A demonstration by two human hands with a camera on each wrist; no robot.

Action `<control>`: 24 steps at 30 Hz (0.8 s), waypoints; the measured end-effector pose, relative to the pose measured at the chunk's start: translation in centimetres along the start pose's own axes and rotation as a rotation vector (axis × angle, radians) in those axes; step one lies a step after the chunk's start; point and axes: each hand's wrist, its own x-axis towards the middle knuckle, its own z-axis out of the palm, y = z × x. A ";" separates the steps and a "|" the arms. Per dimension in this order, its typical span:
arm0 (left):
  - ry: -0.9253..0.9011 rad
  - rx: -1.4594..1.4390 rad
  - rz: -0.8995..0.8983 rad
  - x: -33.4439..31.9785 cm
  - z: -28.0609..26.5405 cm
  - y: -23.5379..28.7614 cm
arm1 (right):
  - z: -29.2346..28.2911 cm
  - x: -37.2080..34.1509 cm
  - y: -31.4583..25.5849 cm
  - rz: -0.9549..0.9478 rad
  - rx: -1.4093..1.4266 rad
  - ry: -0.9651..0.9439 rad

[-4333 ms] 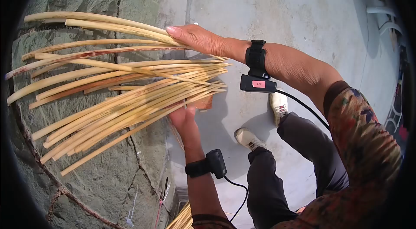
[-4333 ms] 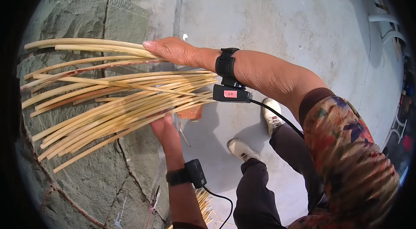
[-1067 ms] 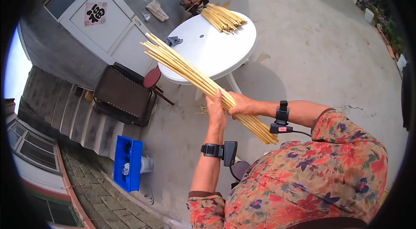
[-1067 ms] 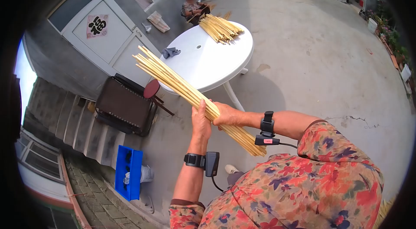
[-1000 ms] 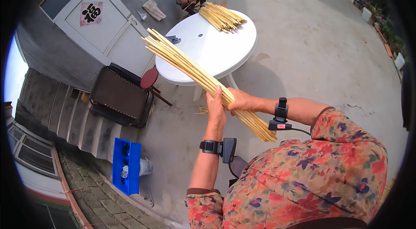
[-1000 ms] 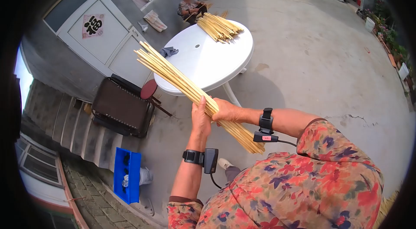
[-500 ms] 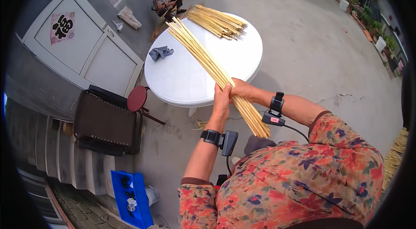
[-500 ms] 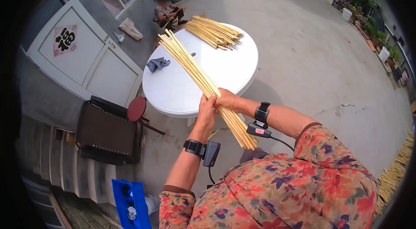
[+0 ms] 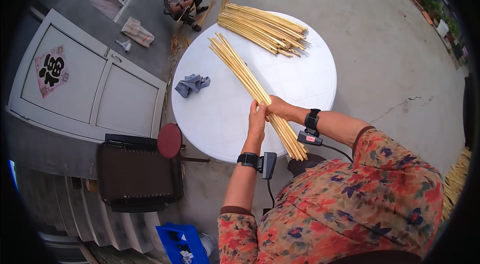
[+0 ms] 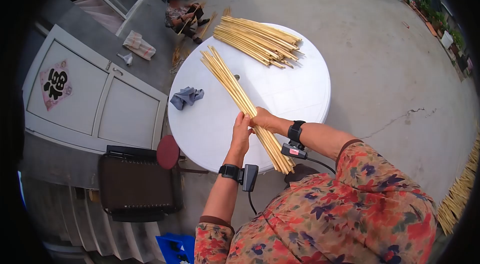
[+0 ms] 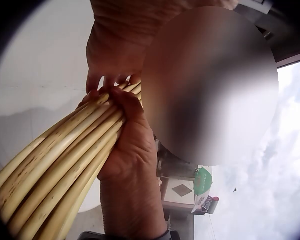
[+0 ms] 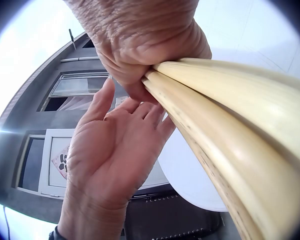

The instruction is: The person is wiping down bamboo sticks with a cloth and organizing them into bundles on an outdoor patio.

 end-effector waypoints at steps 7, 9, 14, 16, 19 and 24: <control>0.016 0.042 -0.063 8.0 -4.3 -3.6 | -0.1 8.6 0.4 0.119 -0.013 0.115; 0.039 0.079 -0.113 9.5 -6.0 -4.1 | -0.6 12.4 3.7 0.094 -0.113 0.150; 0.157 0.222 -0.136 14.0 -6.8 -6.4 | -3.1 16.2 5.1 0.119 -0.397 0.203; 0.153 0.256 -0.123 16.3 -7.3 -8.3 | -3.8 16.6 6.3 0.047 -0.687 0.224; 0.131 0.243 -0.114 18.6 -7.8 -9.6 | -5.4 19.5 10.0 0.006 -0.660 0.244; 0.111 0.293 0.001 22.2 -6.5 -12.7 | -7.1 19.7 9.7 -0.059 -0.650 0.272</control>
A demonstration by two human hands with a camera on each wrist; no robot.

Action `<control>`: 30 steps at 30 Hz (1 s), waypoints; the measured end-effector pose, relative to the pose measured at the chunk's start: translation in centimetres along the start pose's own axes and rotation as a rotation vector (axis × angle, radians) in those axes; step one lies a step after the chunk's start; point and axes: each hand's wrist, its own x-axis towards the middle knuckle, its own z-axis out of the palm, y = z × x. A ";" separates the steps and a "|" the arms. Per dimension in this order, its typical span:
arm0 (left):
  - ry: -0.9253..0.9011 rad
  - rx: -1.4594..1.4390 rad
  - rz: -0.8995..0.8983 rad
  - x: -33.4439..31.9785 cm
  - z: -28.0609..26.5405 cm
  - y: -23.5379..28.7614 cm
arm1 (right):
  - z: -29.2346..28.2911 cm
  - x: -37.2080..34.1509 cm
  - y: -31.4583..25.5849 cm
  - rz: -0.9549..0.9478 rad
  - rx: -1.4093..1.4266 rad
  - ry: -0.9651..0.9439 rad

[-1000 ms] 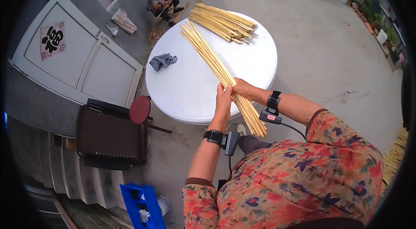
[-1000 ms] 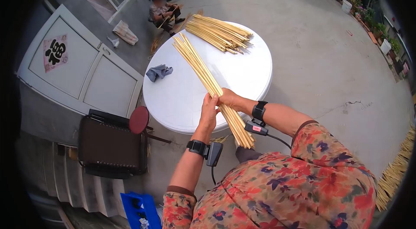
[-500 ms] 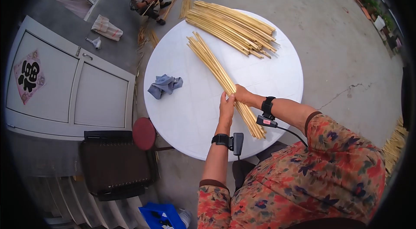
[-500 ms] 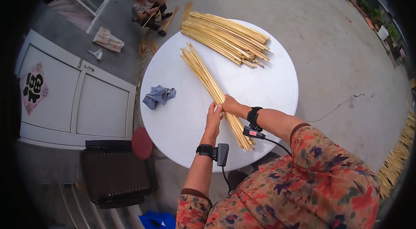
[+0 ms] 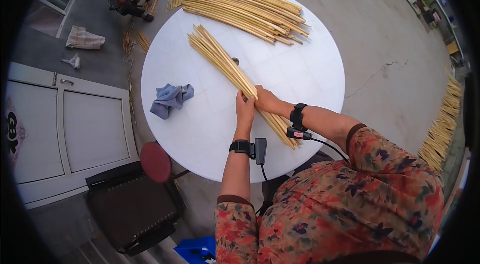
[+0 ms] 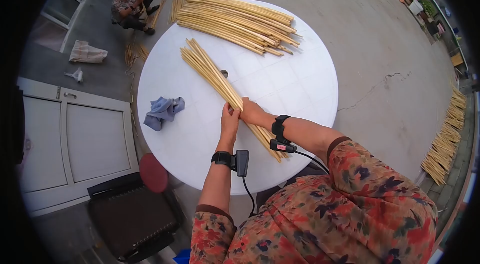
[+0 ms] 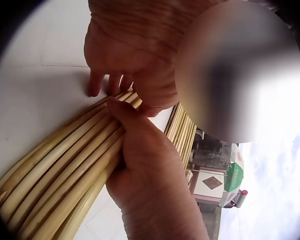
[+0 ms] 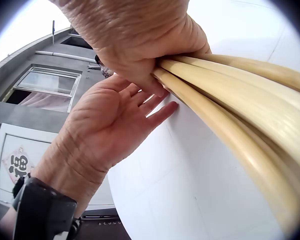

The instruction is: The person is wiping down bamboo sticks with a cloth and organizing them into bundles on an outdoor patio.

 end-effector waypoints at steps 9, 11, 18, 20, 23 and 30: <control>-0.052 -0.036 -0.035 2.0 -1.5 1.7 | 0.3 2.4 -0.1 -0.031 -0.040 -0.027; -0.054 -0.055 -0.027 2.2 -1.8 1.5 | 0.7 3.1 0.3 -0.043 -0.032 -0.100; -0.035 0.020 -0.024 2.5 -3.0 2.3 | 2.6 2.7 -0.6 0.039 0.107 -0.049; -0.052 0.054 -0.032 1.0 -2.6 2.6 | 2.4 1.0 -0.9 0.077 0.135 -0.042; -0.055 0.146 -0.029 1.9 -3.3 2.7 | 3.8 2.7 -0.5 0.069 0.191 -0.044; -0.026 0.223 0.057 1.5 -5.5 1.9 | 5.0 2.2 -2.2 -0.083 0.195 -0.103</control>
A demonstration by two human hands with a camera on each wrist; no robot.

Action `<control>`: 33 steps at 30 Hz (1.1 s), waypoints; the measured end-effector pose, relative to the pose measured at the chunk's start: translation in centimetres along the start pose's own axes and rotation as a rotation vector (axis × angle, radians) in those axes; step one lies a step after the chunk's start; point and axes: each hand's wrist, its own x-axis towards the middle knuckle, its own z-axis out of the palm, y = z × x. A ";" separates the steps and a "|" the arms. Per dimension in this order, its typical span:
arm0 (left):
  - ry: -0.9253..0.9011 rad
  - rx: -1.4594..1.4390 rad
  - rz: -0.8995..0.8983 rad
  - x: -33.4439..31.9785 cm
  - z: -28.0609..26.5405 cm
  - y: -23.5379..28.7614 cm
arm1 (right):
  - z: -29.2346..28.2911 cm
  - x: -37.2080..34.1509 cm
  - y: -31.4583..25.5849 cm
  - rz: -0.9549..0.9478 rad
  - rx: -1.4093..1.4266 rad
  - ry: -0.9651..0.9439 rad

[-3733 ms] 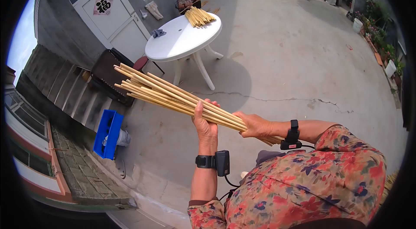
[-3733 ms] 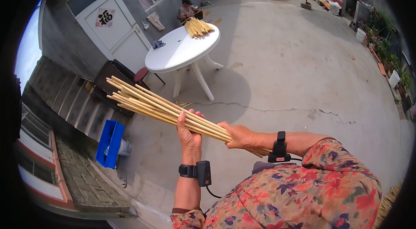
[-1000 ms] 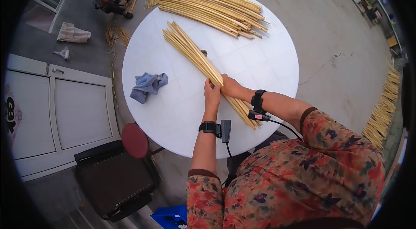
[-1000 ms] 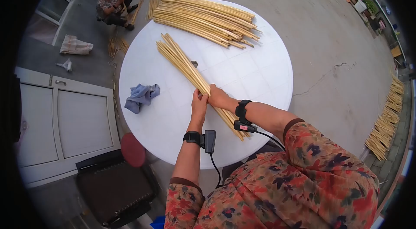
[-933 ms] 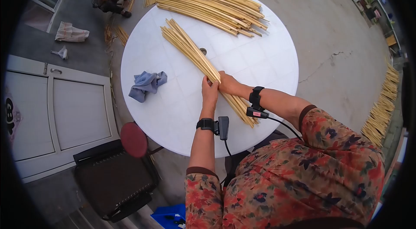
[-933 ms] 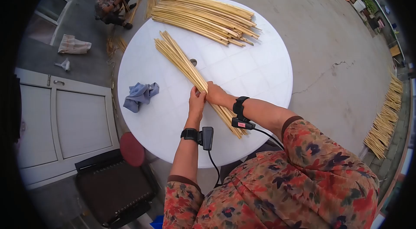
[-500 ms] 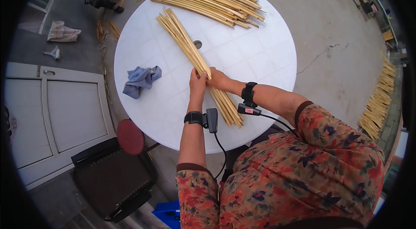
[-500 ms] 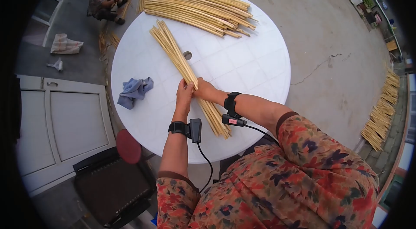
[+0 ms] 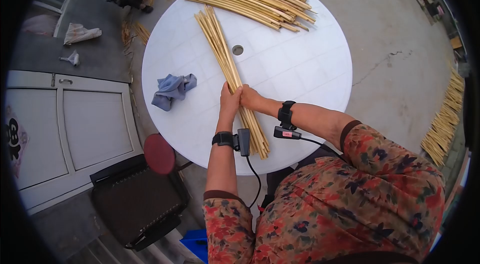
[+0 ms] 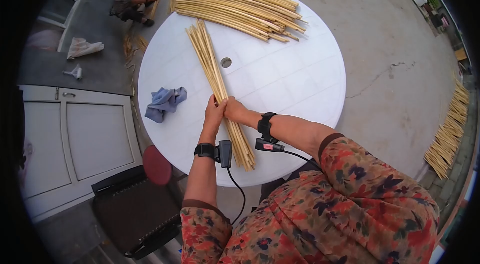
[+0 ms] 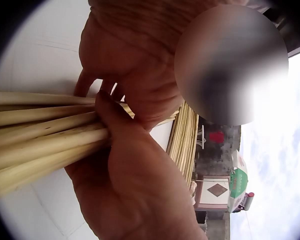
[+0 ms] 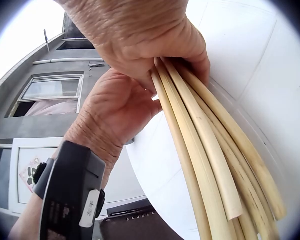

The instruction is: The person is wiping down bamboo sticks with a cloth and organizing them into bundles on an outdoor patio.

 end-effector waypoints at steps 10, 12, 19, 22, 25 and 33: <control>-0.043 0.411 0.009 0.2 -3.4 -0.3 | 1.3 -1.7 -4.7 0.143 0.025 -0.052; 0.070 0.479 0.031 -0.7 -2.9 -0.6 | 0.5 -2.0 -5.0 0.185 -0.038 -0.182; 0.182 0.471 0.005 -2.7 -3.1 0.4 | -2.1 -3.7 -2.3 0.230 -0.150 -0.137; 0.166 0.402 -0.060 -3.4 -3.0 0.7 | -2.3 -3.2 -2.3 0.210 -0.161 -0.054; 0.313 0.391 -0.004 -3.8 -2.2 -0.2 | -1.9 -1.6 -3.3 0.132 -0.294 0.008; 0.164 0.036 -0.072 -2.3 -3.4 -2.0 | 0.9 2.2 -4.7 0.104 -0.467 -0.051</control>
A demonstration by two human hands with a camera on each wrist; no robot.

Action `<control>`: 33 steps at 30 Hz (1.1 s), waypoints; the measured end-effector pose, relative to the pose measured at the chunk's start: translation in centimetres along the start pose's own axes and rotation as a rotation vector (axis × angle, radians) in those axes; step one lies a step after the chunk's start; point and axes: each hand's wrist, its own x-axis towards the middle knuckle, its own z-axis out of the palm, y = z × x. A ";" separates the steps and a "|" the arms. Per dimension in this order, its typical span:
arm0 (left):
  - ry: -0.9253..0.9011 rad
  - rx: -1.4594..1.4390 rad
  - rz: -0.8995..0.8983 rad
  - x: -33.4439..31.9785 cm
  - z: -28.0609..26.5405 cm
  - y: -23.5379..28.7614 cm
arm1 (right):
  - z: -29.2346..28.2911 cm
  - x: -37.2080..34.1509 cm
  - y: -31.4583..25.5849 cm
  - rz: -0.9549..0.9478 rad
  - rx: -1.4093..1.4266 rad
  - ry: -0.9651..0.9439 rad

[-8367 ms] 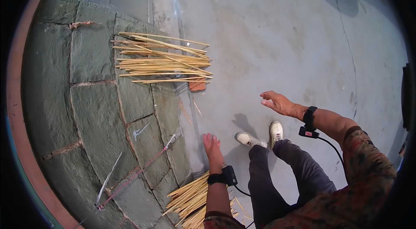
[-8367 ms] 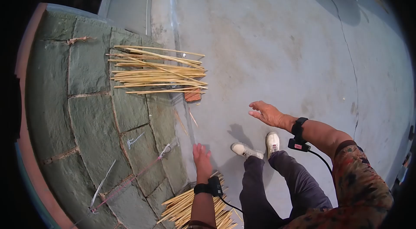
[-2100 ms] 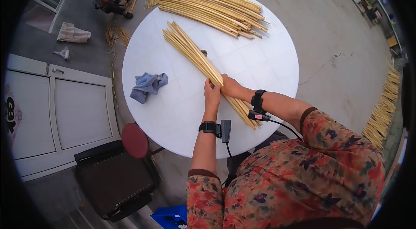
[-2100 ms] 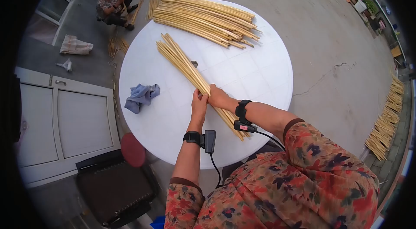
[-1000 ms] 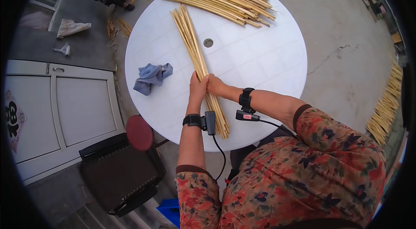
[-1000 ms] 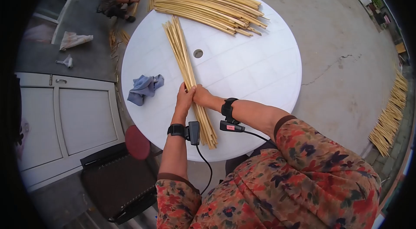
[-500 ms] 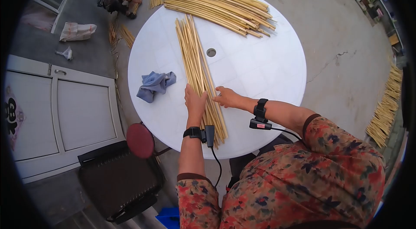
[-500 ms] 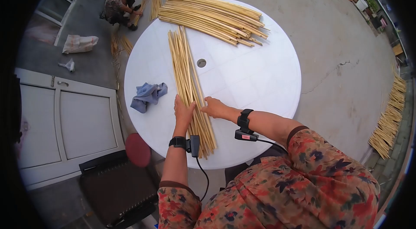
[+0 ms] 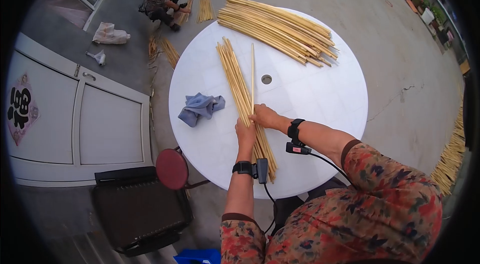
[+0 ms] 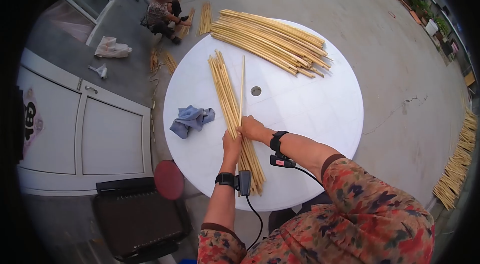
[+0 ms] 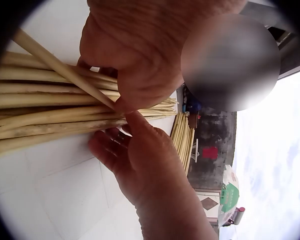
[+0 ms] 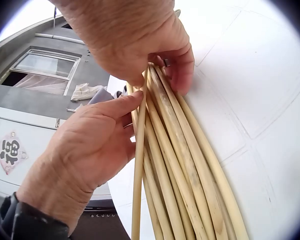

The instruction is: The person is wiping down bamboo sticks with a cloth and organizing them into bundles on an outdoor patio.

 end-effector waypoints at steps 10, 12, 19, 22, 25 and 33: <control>0.024 0.017 -0.009 1.3 -1.1 0.3 | -1.8 1.5 -4.2 0.069 0.056 -0.240; 0.042 0.030 0.003 0.6 -1.3 0.2 | -1.1 1.1 -2.8 0.005 0.033 -0.095; -0.006 -0.053 0.010 -0.1 -2.0 0.6 | -2.0 0.4 1.0 -0.082 -0.134 -0.039; 0.141 0.289 0.160 -0.1 -1.6 -0.8 | -0.6 2.1 5.3 -0.394 -0.404 -0.021; 0.061 0.245 0.085 -0.3 -1.9 -0.3 | -2.2 -2.1 4.2 -0.141 -0.079 -0.048; 0.023 0.246 0.035 -0.6 -2.2 -4.1 | -3.4 -10.9 7.1 0.075 0.310 -0.073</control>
